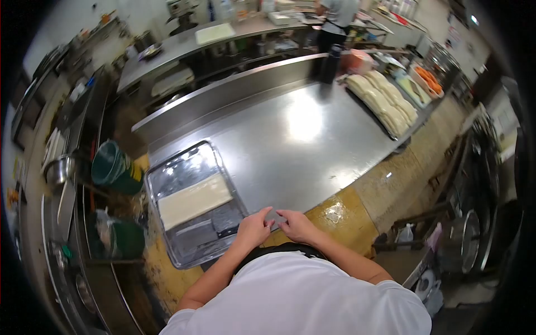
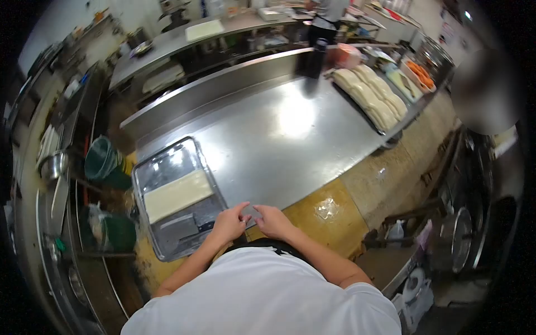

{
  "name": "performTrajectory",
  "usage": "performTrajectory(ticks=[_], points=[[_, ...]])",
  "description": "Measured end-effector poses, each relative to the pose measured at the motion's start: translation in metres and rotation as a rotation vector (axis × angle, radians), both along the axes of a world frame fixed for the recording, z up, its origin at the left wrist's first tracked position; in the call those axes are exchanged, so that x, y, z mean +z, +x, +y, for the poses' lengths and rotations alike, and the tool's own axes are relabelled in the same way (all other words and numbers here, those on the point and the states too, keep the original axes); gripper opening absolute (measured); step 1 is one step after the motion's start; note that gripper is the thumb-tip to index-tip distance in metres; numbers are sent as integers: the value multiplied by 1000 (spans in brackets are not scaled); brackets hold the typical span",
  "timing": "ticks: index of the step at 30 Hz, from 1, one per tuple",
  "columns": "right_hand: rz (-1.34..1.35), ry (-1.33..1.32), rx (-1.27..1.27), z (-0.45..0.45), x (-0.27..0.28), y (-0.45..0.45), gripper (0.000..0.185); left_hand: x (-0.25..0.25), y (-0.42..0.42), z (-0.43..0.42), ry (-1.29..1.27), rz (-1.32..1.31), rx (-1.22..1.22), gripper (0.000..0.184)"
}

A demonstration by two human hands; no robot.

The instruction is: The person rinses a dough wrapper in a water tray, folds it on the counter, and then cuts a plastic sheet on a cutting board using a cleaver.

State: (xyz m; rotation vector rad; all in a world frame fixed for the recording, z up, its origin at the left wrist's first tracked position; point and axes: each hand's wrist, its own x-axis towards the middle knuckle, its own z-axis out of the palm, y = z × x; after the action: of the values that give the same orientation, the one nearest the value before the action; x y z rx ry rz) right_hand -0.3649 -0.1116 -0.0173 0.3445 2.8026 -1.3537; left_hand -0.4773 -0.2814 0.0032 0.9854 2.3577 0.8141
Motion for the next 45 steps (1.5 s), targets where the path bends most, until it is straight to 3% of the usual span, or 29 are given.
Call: performTrajectory(ticks=[12, 23, 33, 45], points=[[115, 30, -454, 124, -3, 218, 40, 10, 159, 190, 55, 8, -491, 40], [135, -102, -1090, 138, 13, 366, 29, 12, 278, 321, 24, -17, -1116, 36], [66, -79, -1406, 191, -1, 421, 26, -5, 347, 429, 37, -98, -1446, 33], [-7, 5, -1391, 348, 15, 422, 28, -12, 357, 604, 53, -84, -1530, 30]])
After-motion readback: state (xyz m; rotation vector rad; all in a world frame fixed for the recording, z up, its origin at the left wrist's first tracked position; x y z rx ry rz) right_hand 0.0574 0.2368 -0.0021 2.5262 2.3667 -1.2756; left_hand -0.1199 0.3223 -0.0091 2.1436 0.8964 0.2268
